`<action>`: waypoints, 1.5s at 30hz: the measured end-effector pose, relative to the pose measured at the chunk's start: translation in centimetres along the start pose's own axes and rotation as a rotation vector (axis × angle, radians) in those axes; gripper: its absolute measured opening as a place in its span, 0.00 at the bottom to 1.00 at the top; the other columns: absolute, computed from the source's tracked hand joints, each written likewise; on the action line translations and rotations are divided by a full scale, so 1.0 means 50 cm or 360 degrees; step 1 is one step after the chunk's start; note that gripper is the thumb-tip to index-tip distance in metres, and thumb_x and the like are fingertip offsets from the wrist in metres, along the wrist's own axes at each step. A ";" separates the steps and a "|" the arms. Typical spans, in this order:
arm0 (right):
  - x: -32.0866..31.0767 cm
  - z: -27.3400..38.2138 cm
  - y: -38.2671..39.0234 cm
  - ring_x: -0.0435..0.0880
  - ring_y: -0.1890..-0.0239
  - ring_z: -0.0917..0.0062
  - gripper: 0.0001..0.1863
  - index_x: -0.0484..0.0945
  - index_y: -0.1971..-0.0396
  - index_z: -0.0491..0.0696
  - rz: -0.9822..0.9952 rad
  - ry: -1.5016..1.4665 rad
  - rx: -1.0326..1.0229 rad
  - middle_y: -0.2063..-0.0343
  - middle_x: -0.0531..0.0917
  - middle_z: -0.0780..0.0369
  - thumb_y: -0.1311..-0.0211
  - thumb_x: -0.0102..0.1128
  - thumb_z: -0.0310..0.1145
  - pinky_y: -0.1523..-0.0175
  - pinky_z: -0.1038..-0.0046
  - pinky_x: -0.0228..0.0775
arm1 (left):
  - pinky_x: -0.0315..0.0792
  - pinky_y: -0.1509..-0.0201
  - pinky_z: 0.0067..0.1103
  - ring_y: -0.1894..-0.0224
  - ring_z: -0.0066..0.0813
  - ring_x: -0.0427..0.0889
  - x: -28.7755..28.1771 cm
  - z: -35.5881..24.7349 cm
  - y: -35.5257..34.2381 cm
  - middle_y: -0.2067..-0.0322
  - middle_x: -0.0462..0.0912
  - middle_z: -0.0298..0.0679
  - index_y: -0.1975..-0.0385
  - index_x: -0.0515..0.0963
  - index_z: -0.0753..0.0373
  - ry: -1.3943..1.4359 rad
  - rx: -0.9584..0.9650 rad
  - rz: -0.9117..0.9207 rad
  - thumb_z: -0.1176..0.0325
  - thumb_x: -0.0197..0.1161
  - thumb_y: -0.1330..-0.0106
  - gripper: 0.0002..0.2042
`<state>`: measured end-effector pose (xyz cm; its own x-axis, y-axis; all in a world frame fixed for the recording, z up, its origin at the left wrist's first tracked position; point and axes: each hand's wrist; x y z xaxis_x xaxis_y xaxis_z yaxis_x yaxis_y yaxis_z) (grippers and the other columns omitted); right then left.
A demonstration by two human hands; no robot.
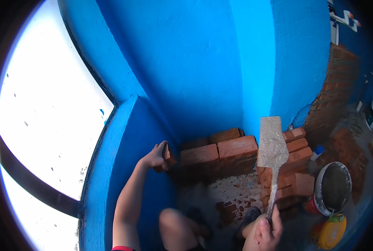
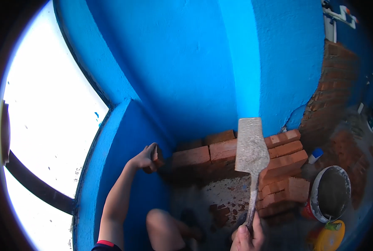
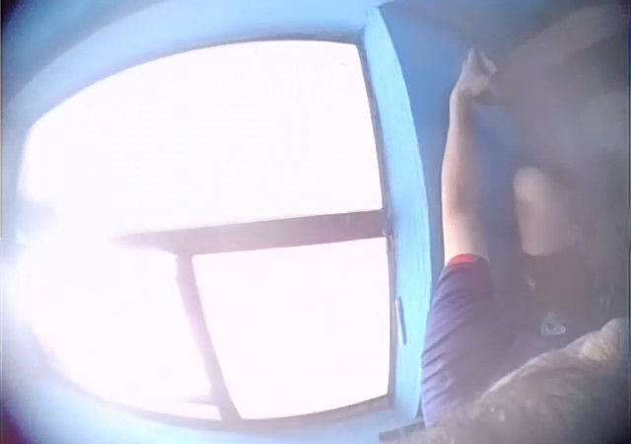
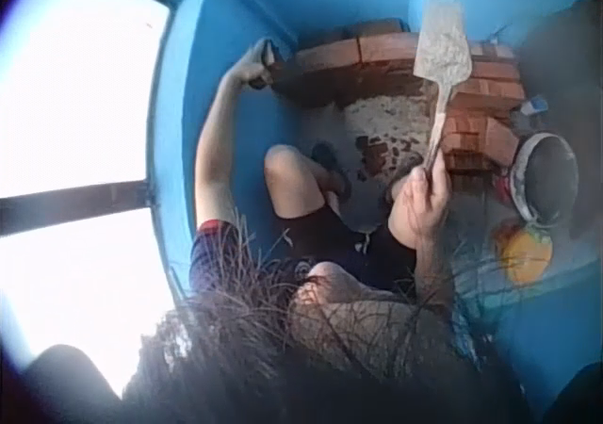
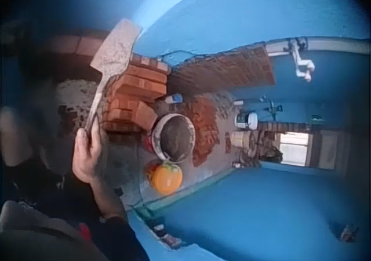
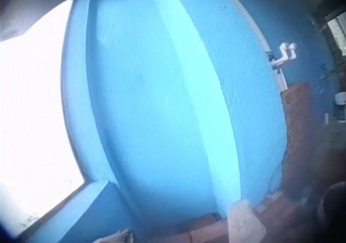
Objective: The person builds a brick structure by scooping mortar from a bucket with a trowel, spreading the mortar onto the surface, and placing and tapping bricks into position.
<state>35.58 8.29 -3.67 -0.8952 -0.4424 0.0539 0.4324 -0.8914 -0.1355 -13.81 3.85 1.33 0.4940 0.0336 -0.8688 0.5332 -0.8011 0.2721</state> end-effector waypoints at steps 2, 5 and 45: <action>0.034 0.049 -0.035 0.62 0.80 0.85 0.22 0.63 0.38 0.39 0.0153 0.0293 -0.0014 0.75 0.68 0.66 0.32 0.46 0.23 0.76 0.79 0.55 | 0.63 0.35 0.38 0.34 0.56 0.56 0.037 0.040 -0.071 0.37 0.57 0.53 0.30 0.47 0.58 -0.0427 -0.0244 0.0065 0.72 0.72 0.70 0.58; 0.077 0.033 -0.037 0.63 0.79 0.83 0.21 0.66 0.41 0.38 0.0100 0.0084 0.0039 0.72 0.71 0.63 0.32 0.47 0.24 0.75 0.78 0.58 | 0.62 0.34 0.40 0.34 0.59 0.54 0.102 0.127 -0.153 0.36 0.55 0.55 0.30 0.45 0.58 -0.0379 -0.0213 0.0100 0.71 0.69 0.63 0.54; 0.211 0.012 -0.188 0.61 0.90 0.85 0.21 0.64 0.39 0.44 0.0537 -0.0002 0.0700 0.87 0.68 0.68 0.30 0.45 0.32 0.84 0.82 0.54 | 0.79 0.61 0.34 0.63 0.44 0.84 0.237 -0.146 0.058 0.68 0.84 0.48 0.67 0.82 0.64 -0.0638 0.0455 0.0647 0.68 0.55 0.42 0.10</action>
<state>22.15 11.94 -1.21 -0.6992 -0.7104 0.0803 0.6998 -0.6571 0.2802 -1.40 6.31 -5.15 0.2934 -0.4884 -0.8218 0.1253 -0.8326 0.5395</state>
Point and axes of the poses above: each hand's wrist, its own y-axis away from the middle knuckle, its own x-axis out of the palm, z = x × y
